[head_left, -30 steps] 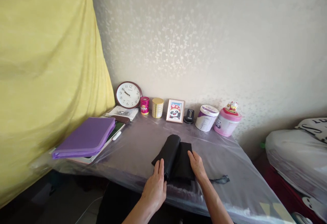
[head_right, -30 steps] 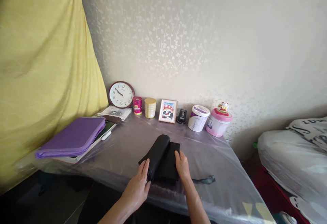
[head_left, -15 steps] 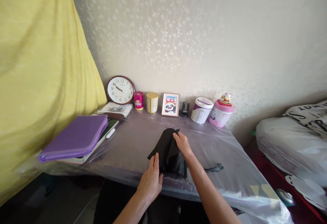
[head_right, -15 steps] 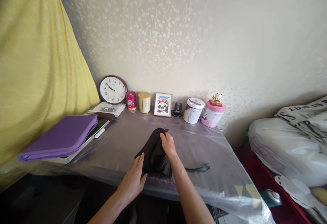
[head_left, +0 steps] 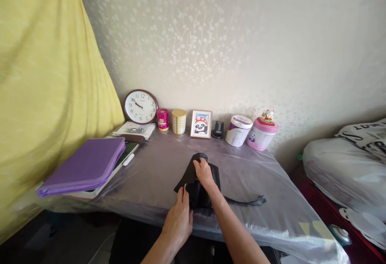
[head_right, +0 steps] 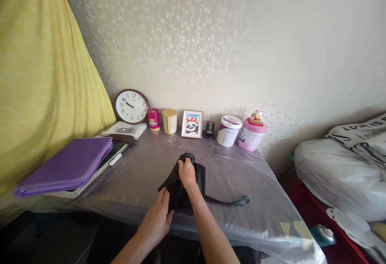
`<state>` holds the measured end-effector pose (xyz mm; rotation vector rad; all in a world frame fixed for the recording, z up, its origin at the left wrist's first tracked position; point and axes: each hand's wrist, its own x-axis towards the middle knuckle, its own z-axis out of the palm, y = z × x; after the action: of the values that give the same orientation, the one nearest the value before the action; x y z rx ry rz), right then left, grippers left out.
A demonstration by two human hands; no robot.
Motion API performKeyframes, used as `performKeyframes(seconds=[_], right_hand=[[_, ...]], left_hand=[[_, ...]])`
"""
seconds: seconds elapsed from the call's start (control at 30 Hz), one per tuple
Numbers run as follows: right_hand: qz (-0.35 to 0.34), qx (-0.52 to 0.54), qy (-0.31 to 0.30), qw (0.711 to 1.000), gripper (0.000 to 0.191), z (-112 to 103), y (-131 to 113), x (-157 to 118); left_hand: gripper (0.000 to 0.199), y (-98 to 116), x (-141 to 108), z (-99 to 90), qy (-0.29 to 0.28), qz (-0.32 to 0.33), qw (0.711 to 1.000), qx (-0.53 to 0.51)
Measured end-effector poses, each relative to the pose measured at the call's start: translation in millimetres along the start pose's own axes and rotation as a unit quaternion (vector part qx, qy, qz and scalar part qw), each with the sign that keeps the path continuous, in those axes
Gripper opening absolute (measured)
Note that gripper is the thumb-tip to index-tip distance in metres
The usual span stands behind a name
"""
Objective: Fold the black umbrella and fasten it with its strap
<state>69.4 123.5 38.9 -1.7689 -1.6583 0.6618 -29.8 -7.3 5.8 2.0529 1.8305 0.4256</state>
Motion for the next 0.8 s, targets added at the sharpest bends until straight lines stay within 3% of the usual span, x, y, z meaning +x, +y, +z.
performKeyframes(seconds=[0.2,0.37,0.63,0.8], right_hand=[[-0.020,-0.052,-0.051,0.997,0.038,0.0,-7.0,-4.1],[-0.082,-0.015,-0.109,0.991,0.025,-2.3,-10.3,-9.4],[-0.144,-0.017,-0.090,0.985,0.019,-5.1,-8.8,-15.8],[-0.157,-0.033,-0.101,0.982,0.022,-3.7,-9.0,-15.2]], left_hand=[[0.061,2.2,0.6,-1.1,-0.012,-0.020,1.000,0.004],[0.063,0.7,-0.3,-0.4,-0.005,-0.027,1.000,0.004],[0.060,-2.8,-13.7,-11.4,0.055,0.001,0.998,0.019],[0.069,9.7,-7.0,-18.3,0.006,0.025,0.997,0.078]])
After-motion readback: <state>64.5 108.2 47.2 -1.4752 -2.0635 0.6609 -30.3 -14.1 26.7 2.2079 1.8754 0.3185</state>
